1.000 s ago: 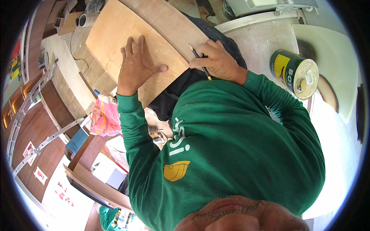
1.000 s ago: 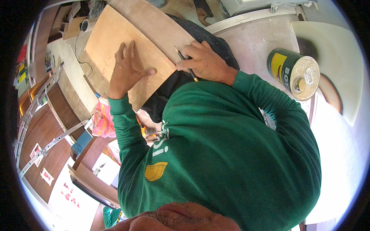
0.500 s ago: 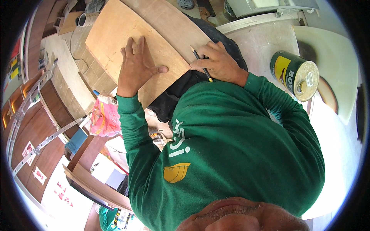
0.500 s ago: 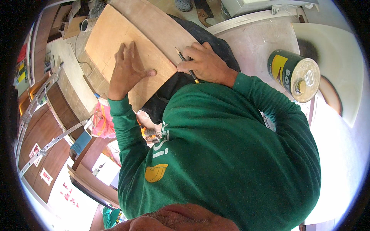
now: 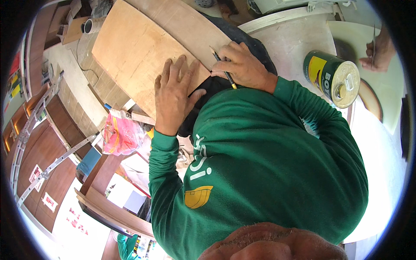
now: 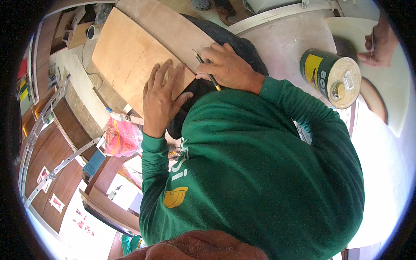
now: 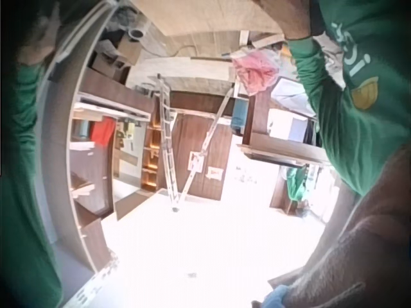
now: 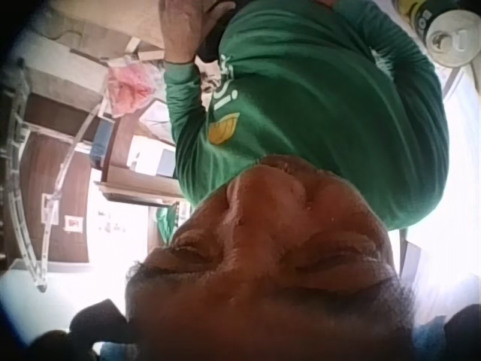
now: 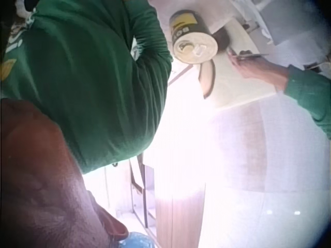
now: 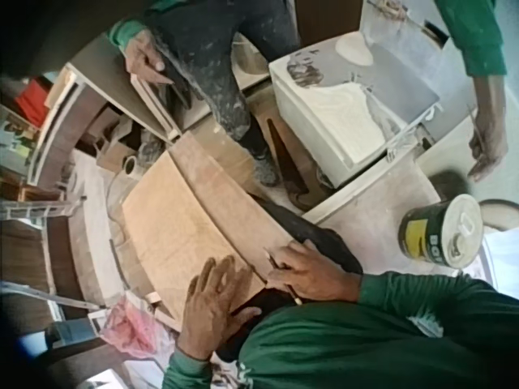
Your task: The person measures and marks a rectangular piece of wood using a tape measure and a pencil. They then use a hand saw to cut along the marked line.
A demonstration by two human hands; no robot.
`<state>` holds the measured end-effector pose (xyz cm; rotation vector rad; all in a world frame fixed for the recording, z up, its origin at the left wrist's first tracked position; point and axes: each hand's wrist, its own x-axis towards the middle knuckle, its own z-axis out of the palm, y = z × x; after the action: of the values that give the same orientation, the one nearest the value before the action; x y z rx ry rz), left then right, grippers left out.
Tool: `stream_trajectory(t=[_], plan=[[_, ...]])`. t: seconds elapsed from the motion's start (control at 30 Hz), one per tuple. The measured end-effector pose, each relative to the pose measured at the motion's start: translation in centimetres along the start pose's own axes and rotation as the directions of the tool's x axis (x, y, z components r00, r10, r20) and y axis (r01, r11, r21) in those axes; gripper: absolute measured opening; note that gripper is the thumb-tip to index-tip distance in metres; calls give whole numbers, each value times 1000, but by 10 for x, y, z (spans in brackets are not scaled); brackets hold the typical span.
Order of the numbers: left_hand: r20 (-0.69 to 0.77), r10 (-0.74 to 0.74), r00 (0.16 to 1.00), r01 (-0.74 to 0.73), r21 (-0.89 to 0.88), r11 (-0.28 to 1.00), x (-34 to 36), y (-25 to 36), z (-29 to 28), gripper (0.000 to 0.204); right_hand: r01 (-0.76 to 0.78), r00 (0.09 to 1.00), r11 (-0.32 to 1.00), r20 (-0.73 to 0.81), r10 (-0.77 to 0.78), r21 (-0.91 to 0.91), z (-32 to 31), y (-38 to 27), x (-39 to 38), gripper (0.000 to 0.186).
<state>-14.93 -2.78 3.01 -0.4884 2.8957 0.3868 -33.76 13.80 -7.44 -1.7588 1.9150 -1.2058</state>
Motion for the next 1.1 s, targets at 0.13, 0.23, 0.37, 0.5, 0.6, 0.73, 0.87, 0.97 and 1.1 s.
stream_trajectory(t=[0.13,0.23,0.37,0.5,0.6,0.73,0.87,0.97,1.1], plan=[[-27,-33,999,32,-7,999,0,-2,5,84,16,1000,1000,-12,-15,14,1,2,0,22],[-29,-34,999,34,-15,999,1,-2,2,83,21,999,1000,-27,-21,17,1,1,1,22],[-49,-16,999,15,-22,1000,1,-4,5,84,13,1000,1000,-27,-12,11,2,1,0,22],[-30,-21,999,20,-23,1000,2,-4,2,81,2,1000,1000,-14,-2,2,2,0,-1,23],[-28,-22,999,22,-22,1000,2,-4,2,81,2,1000,1000,-14,-2,-5,3,1,-1,23],[-27,-19,999,19,-25,1000,3,-3,0,81,7,1000,1000,-15,-7,-16,4,2,-2,23],[-36,0,999,-1,-33,999,3,-5,-1,82,-16,999,1000,38,16,-3,3,4,-3,27],[-44,6,999,-8,-32,999,2,-5,0,82,-9,1000,1000,25,8,16,4,3,-4,27],[-40,11,999,-13,-54,998,2,-6,-1,80,-11,999,1000,41,10,23,5,4,-6,27]])
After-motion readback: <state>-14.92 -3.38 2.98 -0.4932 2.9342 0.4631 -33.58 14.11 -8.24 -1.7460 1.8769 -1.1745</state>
